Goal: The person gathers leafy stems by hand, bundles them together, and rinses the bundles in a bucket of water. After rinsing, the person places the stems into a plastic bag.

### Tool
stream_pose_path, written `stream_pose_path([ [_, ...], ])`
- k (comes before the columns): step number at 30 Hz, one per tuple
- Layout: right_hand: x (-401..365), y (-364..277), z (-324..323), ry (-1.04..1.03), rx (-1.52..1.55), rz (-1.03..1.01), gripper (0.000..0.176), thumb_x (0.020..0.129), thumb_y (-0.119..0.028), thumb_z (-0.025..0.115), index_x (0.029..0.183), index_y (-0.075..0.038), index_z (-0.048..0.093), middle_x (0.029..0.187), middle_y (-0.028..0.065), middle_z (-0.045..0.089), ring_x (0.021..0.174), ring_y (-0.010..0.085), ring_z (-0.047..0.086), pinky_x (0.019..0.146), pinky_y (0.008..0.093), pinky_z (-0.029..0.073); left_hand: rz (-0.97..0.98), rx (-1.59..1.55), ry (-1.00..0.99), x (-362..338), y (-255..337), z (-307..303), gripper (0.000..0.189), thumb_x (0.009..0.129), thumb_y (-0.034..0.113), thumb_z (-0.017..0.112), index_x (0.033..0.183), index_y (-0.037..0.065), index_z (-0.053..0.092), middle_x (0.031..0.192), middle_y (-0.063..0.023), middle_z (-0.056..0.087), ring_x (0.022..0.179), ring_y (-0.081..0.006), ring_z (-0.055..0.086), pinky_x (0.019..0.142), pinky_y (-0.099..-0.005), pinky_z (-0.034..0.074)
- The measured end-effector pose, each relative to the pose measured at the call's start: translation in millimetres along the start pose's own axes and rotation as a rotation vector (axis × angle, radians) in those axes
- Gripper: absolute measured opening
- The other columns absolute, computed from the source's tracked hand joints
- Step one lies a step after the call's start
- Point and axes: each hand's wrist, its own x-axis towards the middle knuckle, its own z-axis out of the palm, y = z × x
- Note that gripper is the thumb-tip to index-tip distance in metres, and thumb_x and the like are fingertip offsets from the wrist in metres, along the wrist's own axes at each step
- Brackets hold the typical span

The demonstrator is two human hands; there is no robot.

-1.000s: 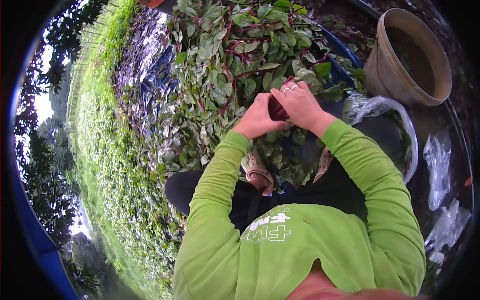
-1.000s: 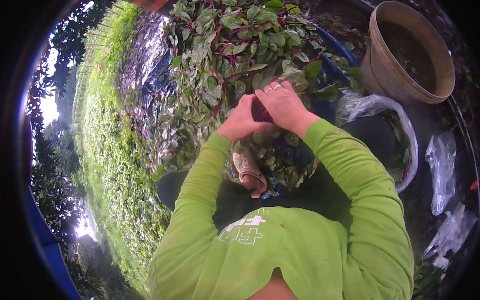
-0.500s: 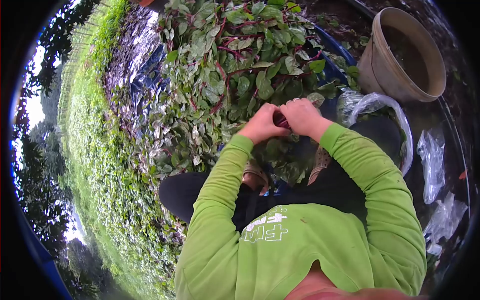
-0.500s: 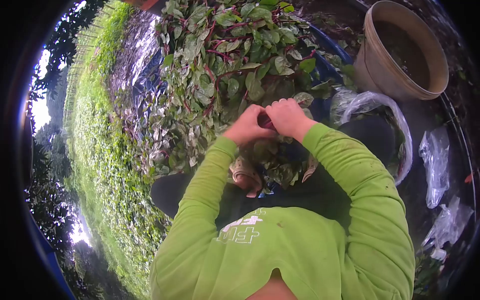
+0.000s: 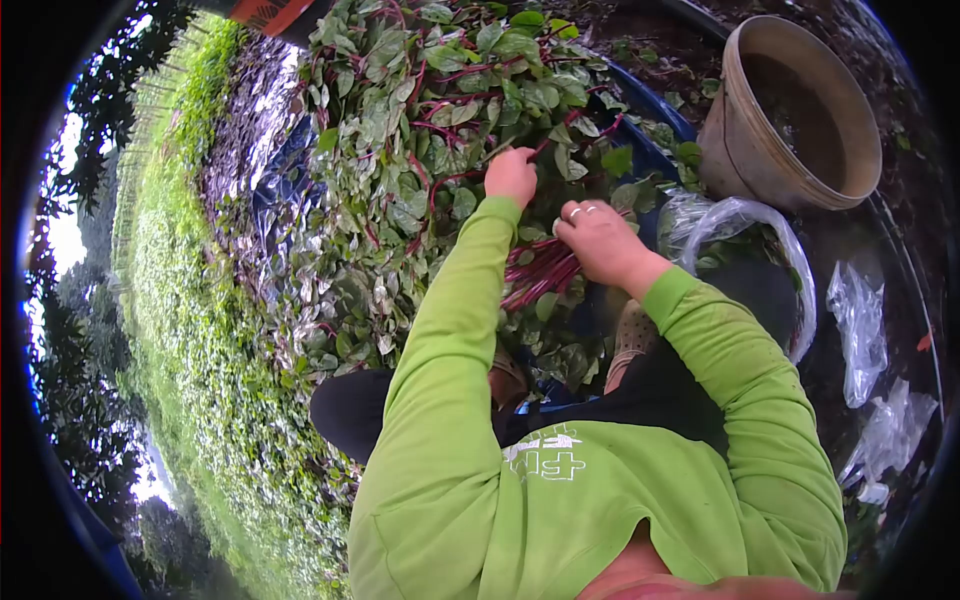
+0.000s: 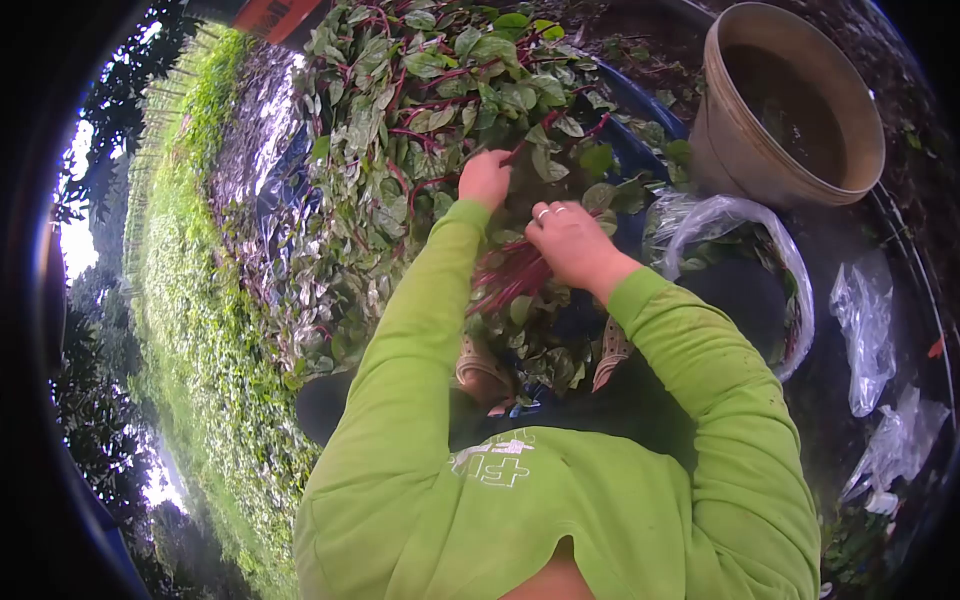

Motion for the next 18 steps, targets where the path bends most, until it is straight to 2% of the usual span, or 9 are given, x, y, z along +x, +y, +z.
stream_pose_path([
  [2,5,3,-12,0.210,-0.083,-0.072,0.019,0.080,-0.012,0.065,0.099,-0.006,0.067,0.113,0.0147,0.062,0.110,0.0309,0.062,0.108,0.0495,0.043,0.062,-0.129,-0.074,-26,-5,-24,0.027,0.085,0.012,0.068,0.110,0.010,0.077,0.108,-0.0148,0.072,0.101,-0.0357,0.068,0.088,-0.0427,0.055],
  [5,6,3,-9,0.242,-0.071,-0.077,0.019,0.083,-0.011,0.062,0.100,-0.006,0.067,0.111,0.0140,0.062,0.111,0.0310,0.061,0.119,0.0553,0.033,0.006,-0.333,-0.362,-80,-18,-56,0.029,0.082,0.005,0.066,0.108,0.009,0.078,0.103,-0.0131,0.071,0.098,-0.0299,0.068,0.087,-0.0384,0.054],
  [6,5,4,-4,0.176,-0.062,-0.068,0.018,0.083,-0.011,0.062,0.100,-0.006,0.067,0.110,0.0137,0.062,0.111,0.0308,0.061,0.118,0.0546,0.034,-0.029,-0.424,-0.462,-87,-26,-63,0.030,0.082,0.003,0.064,0.107,0.009,0.079,0.101,-0.0126,0.071,0.097,-0.0282,0.068,0.087,-0.0373,0.053],
  [7,5,2,-3,0.109,-0.054,-0.057,0.018,0.082,-0.012,0.062,0.100,-0.006,0.067,0.109,0.0133,0.063,0.110,0.0305,0.062,0.117,0.0540,0.035,0.028,-0.456,-0.362,-89,-35,-69,0.030,0.081,0.001,0.063,0.106,0.008,0.078,0.100,-0.0122,0.071,0.097,-0.0267,0.068,0.087,-0.0368,0.053],
  [9,5,-4,-4,0.031,-0.057,-0.095,0.020,0.081,-0.013,0.064,0.100,-0.009,0.068,0.104,0.0109,0.064,0.107,0.0278,0.062,0.103,0.0458,0.044,0.150,-0.520,-0.161,-81,-49,-78,0.029,0.081,-0.002,0.060,0.103,0.005,0.078,0.097,-0.0115,0.070,0.098,-0.0238,0.067,0.087,-0.0358,0.052],
  [11,5,-14,-10,-0.079,-0.055,-0.131,0.022,0.079,-0.014,0.065,0.101,-0.010,0.069,0.102,0.0096,0.065,0.106,0.0265,0.062,0.094,0.0413,0.046,0.096,-0.402,0.307,-56,-50,-78,0.021,0.084,-0.001,0.061,0.098,0.003,0.076,0.099,-0.0141,0.070,0.099,-0.0281,0.067,0.087,-0.0384,0.053],
  [12,3,-18,-9,-0.083,-0.062,-0.165,0.022,0.079,-0.015,0.067,0.101,-0.011,0.069,0.100,0.0083,0.065,0.103,0.0254,0.064,0.086,0.0386,0.046,0.118,-0.287,0.373,-39,-55,-74,0.019,0.086,0.003,0.062,0.099,0.003,0.075,0.100,-0.0149,0.070,0.099,-0.0300,0.067,0.087,-0.0399,0.053],
  [14,0,-31,-8,-0.187,-0.023,-0.171,0.026,0.076,-0.014,0.070,0.101,-0.010,0.067,0.099,0.0089,0.063,0.101,0.0265,0.063,0.088,0.0398,0.046,0.160,-0.057,0.500,-13,-66,-61,0.017,0.089,0.009,0.063,0.101,0.002,0.073,0.102,-0.0165,0.071,0.099,-0.0339,0.067,0.089,-0.0428,0.053],
  [18,-10,-50,-9,-0.266,0.006,-0.213,0.034,0.080,-0.015,0.068,0.114,-0.013,0.065,0.095,0.0077,0.063,0.095,0.0257,0.064,0.084,0.0395,0.047,-0.033,0.140,0.027,-10,-50,-43,0.028,0.090,0.025,0.065,0.111,0.008,0.072,0.108,-0.0166,0.071,0.105,-0.0376,0.066,0.091,-0.0476,0.053],
])
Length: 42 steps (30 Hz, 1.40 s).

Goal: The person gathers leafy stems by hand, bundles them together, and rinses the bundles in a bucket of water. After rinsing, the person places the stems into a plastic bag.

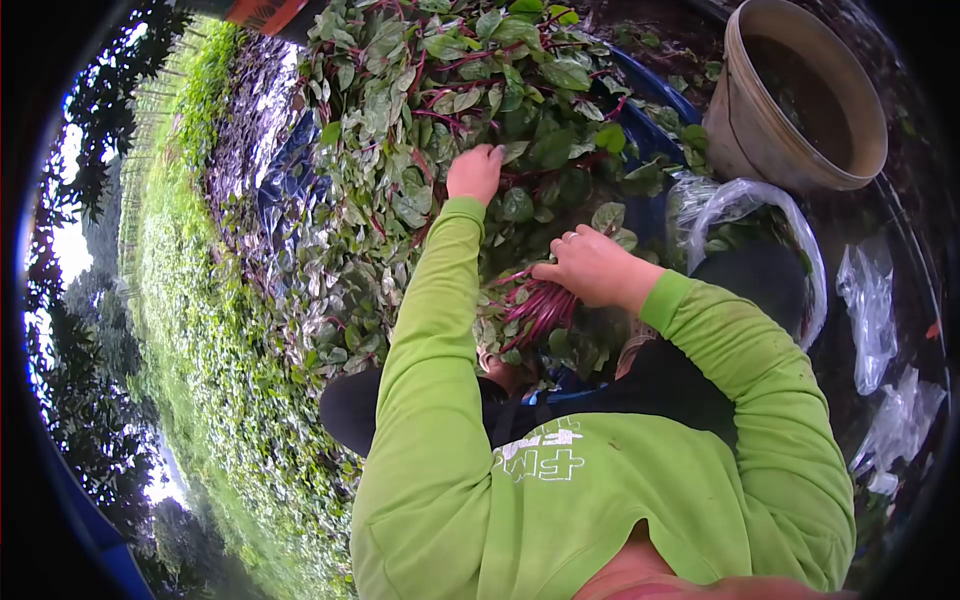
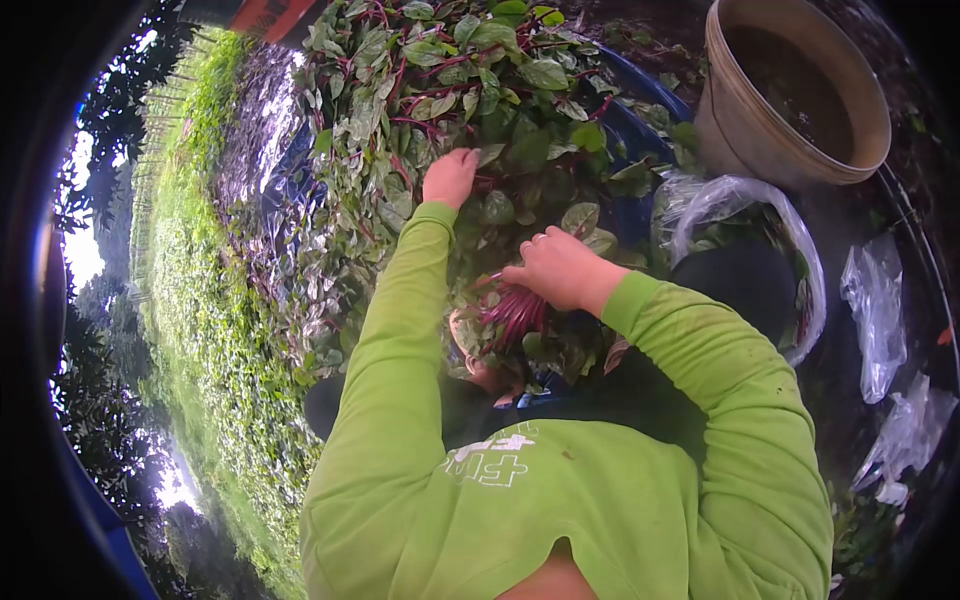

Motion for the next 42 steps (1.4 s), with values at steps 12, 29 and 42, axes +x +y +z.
stream_pose_path([
  [12,-34,-19,3,0.054,-0.061,0.117,0.015,0.082,-0.015,0.064,0.098,-0.013,0.065,0.096,0.0045,0.065,0.097,0.0224,0.063,0.087,0.0384,0.044,0.179,0.026,0.301,-69,8,52,0.038,0.087,0.010,0.065,0.125,0.009,0.066,0.130,-0.0153,0.060,0.118,-0.0361,0.056,0.103,-0.0470,0.043],
  [29,-43,-28,24,0.033,-0.015,0.114,0.029,0.073,-0.014,0.071,0.100,-0.011,0.062,0.093,0.0049,0.062,0.096,0.0242,0.062,0.083,0.0394,0.043,0.108,-0.136,-0.239,-102,50,112,0.038,0.084,0.023,0.072,0.116,0.003,0.072,0.108,-0.0188,0.074,0.101,-0.0360,0.071,0.092,-0.0444,0.055],
  [42,-54,9,33,0.163,-0.049,0.251,0.067,0.075,-0.008,0.070,0.140,-0.007,0.055,0.112,0.0101,0.064,0.108,0.0277,0.062,0.088,0.0439,0.044,-0.377,-1.210,-0.744,-157,43,37,0.038,0.085,0.000,0.055,0.120,-0.004,0.068,0.115,-0.0094,0.068,0.104,-0.0194,0.064,0.089,-0.0338,0.054],
])
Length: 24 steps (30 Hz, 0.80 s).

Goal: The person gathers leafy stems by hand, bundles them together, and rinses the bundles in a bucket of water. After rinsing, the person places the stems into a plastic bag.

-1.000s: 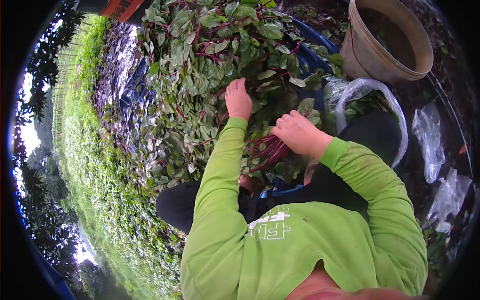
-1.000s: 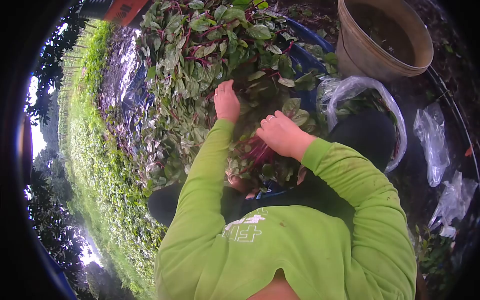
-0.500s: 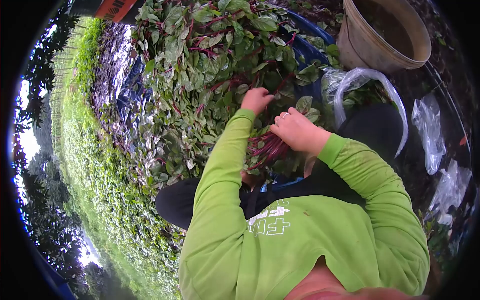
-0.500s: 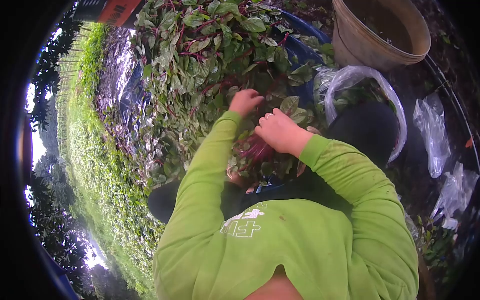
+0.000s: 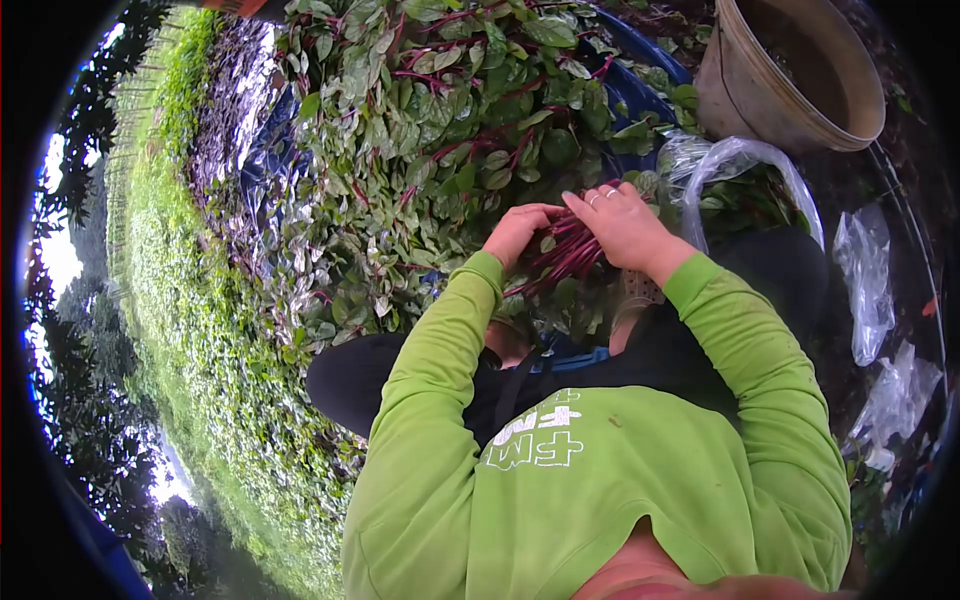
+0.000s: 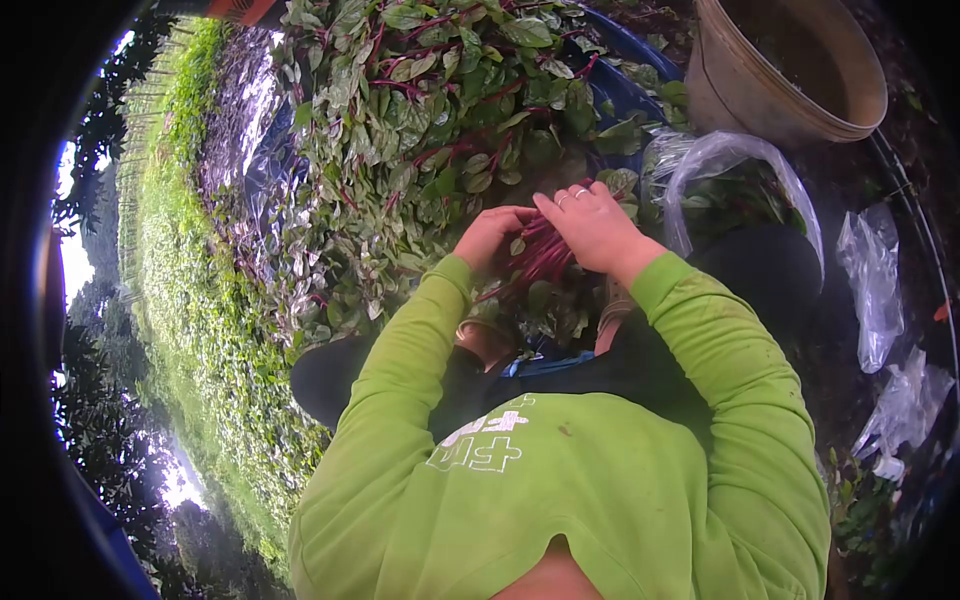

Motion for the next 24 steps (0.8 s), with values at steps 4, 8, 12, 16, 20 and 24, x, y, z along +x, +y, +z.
stream_pose_path([
  [4,5,-8,-4,-0.041,0.057,0.116,0.050,0.072,-0.006,0.069,0.122,-0.005,0.063,0.119,0.0125,0.062,0.112,0.0317,0.059,0.091,0.0465,0.043,-0.142,-0.224,-0.043,-5,2,3,0.039,0.084,0.003,0.056,0.119,-0.006,0.068,0.111,-0.0100,0.068,0.104,-0.0178,0.064,0.088,-0.0342,0.054],
  [8,8,-9,1,-0.124,0.098,0.169,0.034,0.070,-0.006,0.070,0.103,-0.007,0.065,0.105,0.0117,0.063,0.105,0.0329,0.061,0.092,0.0481,0.044,0.206,0.268,-0.180,4,-4,-9,0.038,0.082,0.008,0.060,0.117,-0.003,0.069,0.106,-0.0097,0.071,0.101,-0.0175,0.064,0.086,-0.0359,0.054],
  [12,8,-2,7,-0.079,0.040,0.092,0.030,0.069,-0.009,0.073,0.099,-0.009,0.066,0.098,0.0105,0.066,0.102,0.0301,0.063,0.088,0.0454,0.044,0.460,0.613,0.137,67,11,-16,0.030,0.077,0.005,0.064,0.105,0.006,0.074,0.098,-0.0146,0.071,0.100,-0.0312,0.066,0.093,-0.0401,0.051],
  [16,11,-5,5,-0.109,0.068,0.047,0.031,0.069,-0.011,0.073,0.099,-0.010,0.065,0.098,0.0101,0.067,0.101,0.0284,0.064,0.086,0.0431,0.045,0.711,1.088,0.799,132,30,-6,0.025,0.083,0.011,0.069,0.108,0.008,0.074,0.113,-0.0159,0.067,0.102,-0.0368,0.064,0.094,-0.0436,0.051],
  [20,10,-9,6,-0.140,0.066,0.032,0.032,0.069,-0.012,0.074,0.100,-0.010,0.065,0.098,0.0092,0.067,0.100,0.0279,0.064,0.084,0.0414,0.045,0.357,1.060,0.814,154,46,-10,0.036,0.081,0.013,0.073,0.116,0.009,0.072,0.112,-0.0164,0.069,0.103,-0.0366,0.067,0.092,-0.0442,0.053],
  [24,16,-5,1,-0.160,0.093,0.061,0.032,0.069,-0.011,0.073,0.100,-0.008,0.065,0.104,0.0112,0.067,0.107,0.0289,0.062,0.090,0.0440,0.046,0.349,0.766,0.457,131,54,-42,0.042,0.077,0.006,0.072,0.119,0.005,0.071,0.107,-0.0166,0.074,0.098,-0.0305,0.072,0.088,-0.0409,0.056],
])
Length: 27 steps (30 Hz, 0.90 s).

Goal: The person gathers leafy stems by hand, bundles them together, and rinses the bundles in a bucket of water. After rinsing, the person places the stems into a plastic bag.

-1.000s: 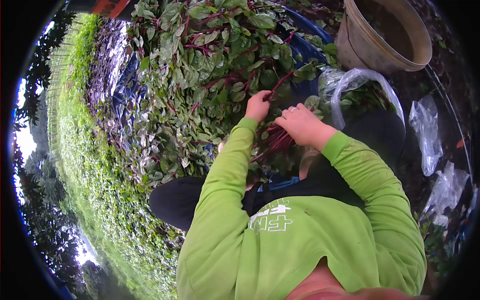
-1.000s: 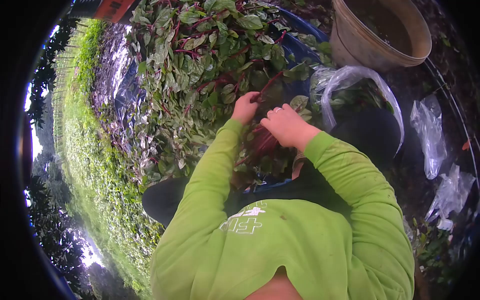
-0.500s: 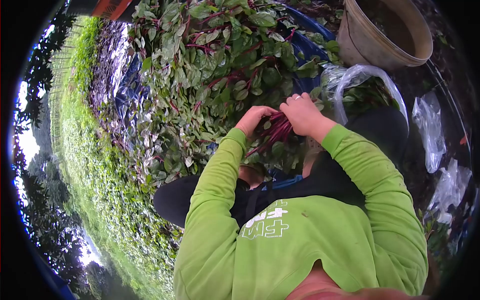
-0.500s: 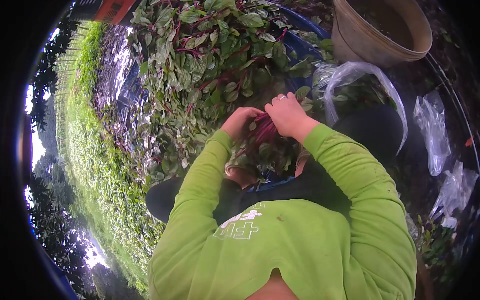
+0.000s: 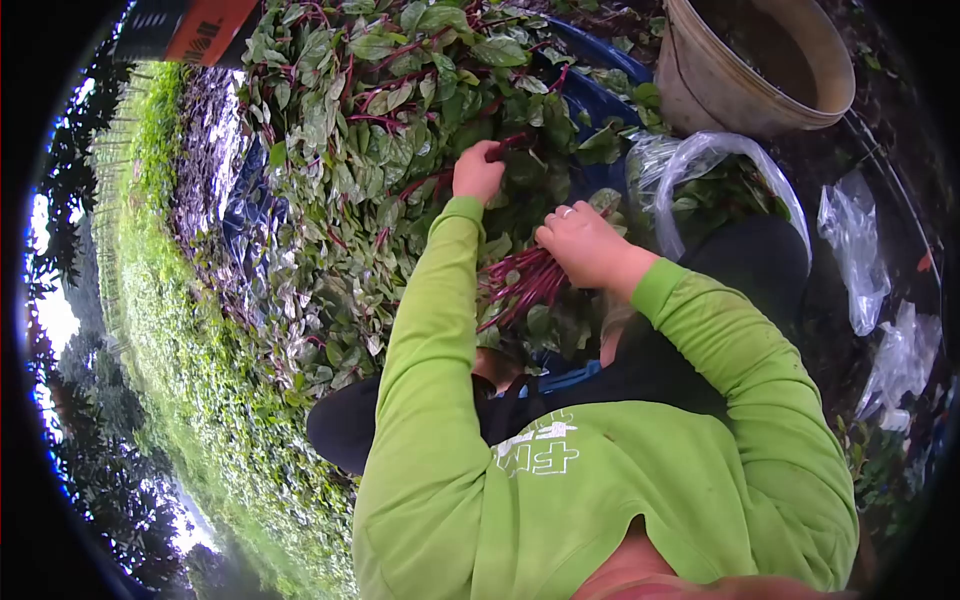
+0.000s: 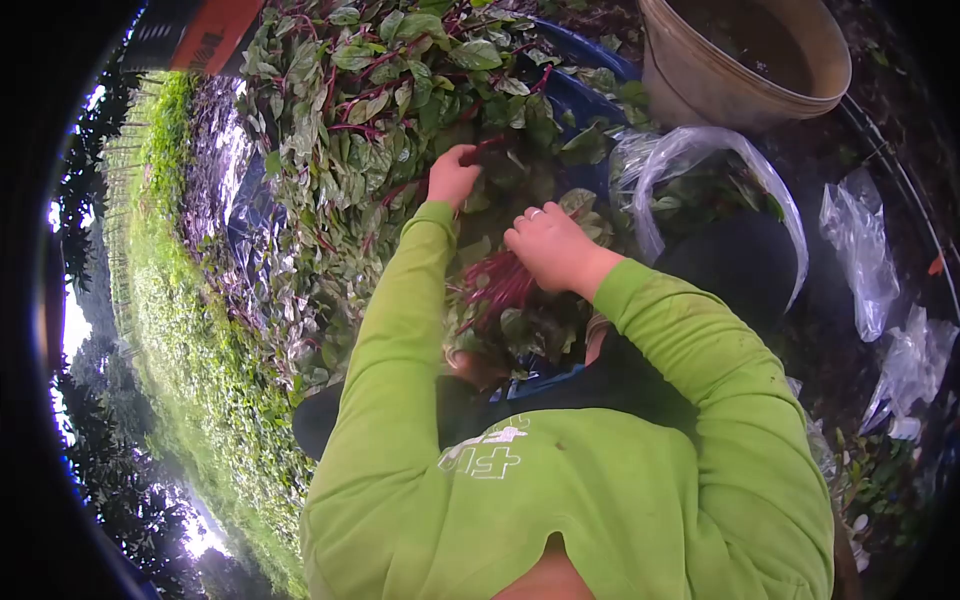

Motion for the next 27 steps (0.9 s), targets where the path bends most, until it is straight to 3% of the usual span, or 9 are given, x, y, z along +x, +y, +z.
stream_pose_path([
  [4,2,-3,-8,0.300,0.025,-0.115,0.034,0.070,-0.009,0.070,0.103,-0.005,0.065,0.127,0.0190,0.060,0.125,0.0336,0.055,0.109,0.0540,0.039,-0.100,-0.468,-0.215,-48,-8,-21,0.034,0.081,-0.005,0.068,0.115,0.001,0.070,0.107,-0.0042,0.073,0.097,-0.0131,0.066,0.089,-0.0296,0.053],
  [6,3,-6,-13,0.334,0.020,-0.102,0.034,0.070,-0.006,0.069,0.103,-0.004,0.064,0.141,0.0220,0.053,0.134,0.0366,0.050,0.119,0.0582,0.030,-0.177,-0.556,-0.311,-79,0,-36,0.036,0.077,-0.012,0.064,0.111,0.001,0.069,0.108,-0.0040,0.073,0.098,-0.0137,0.066,0.091,-0.0283,0.051],
  [9,4,-6,-6,0.289,-0.008,-0.121,0.039,0.071,-0.008,0.070,0.109,-0.002,0.065,0.145,0.0241,0.051,0.131,0.0389,0.052,0.117,0.0630,0.030,-0.290,-0.659,-0.471,-118,1,-55,0.038,0.075,-0.014,0.062,0.110,0.000,0.070,0.107,-0.0039,0.073,0.098,-0.0133,0.066,0.091,-0.0279,0.051],
  [13,7,-11,-2,0.050,0.054,-0.129,0.036,0.070,-0.010,0.071,0.105,-0.006,0.065,0.115,0.0123,0.064,0.108,0.0293,0.062,0.093,0.0449,0.046,-0.447,-0.765,-0.652,-131,-24,-75,0.037,0.076,-0.013,0.060,0.108,0.000,0.072,0.106,-0.0042,0.074,0.098,-0.0131,0.066,0.091,-0.0283,0.051],
  [14,5,-13,3,0.186,0.007,-0.188,0.034,0.069,-0.011,0.072,0.102,-0.009,0.064,0.102,0.0065,0.063,0.099,0.0252,0.062,0.081,0.0387,0.044,-0.360,-0.703,-0.637,-126,-28,-78,0.037,0.078,-0.011,0.059,0.110,0.000,0.074,0.107,-0.0052,0.075,0.097,-0.0135,0.066,0.090,-0.0291,0.052],
  [19,5,-20,0,0.054,-0.013,-0.207,0.035,0.070,-0.012,0.072,0.103,-0.009,0.064,0.103,0.0066,0.065,0.101,0.0258,0.063,0.084,0.0398,0.045,0.112,-0.149,0.074,-43,-36,-44,0.030,0.091,0.008,0.060,0.117,0.005,0.074,0.110,-0.0175,0.075,0.100,-0.0262,0.072,0.088,-0.0370,0.055],
  [21,7,-23,-4,-0.016,-0.026,-0.195,0.034,0.070,-0.012,0.073,0.103,-0.010,0.064,0.102,0.0066,0.065,0.101,0.0257,0.064,0.084,0.0401,0.045,0.286,0.204,0.149,-10,-32,-10,0.029,0.094,0.020,0.063,0.116,0.006,0.074,0.112,-0.0174,0.074,0.105,-0.0340,0.070,0.095,-0.0435,0.054],
  [24,8,-28,-7,-0.096,-0.048,-0.170,0.043,0.072,-0.013,0.073,0.114,-0.013,0.064,0.102,0.0071,0.066,0.102,0.0254,0.064,0.084,0.0407,0.046,0.064,0.738,-0.001,-3,-4,20,0.029,0.091,0.031,0.067,0.111,0.011,0.073,0.110,-0.0158,0.069,0.109,-0.0393,0.065,0.092,-0.0497,0.054],
  [27,3,-25,-4,-0.024,0.000,-0.142,0.056,0.074,-0.013,0.072,0.129,-0.018,0.061,0.105,0.0074,0.066,0.102,0.0259,0.065,0.086,0.0411,0.046,0.151,0.698,0.027,-2,-14,34,0.026,0.088,0.027,0.068,0.109,0.014,0.075,0.107,-0.0162,0.069,0.108,-0.0394,0.064,0.091,-0.0492,0.054],
])
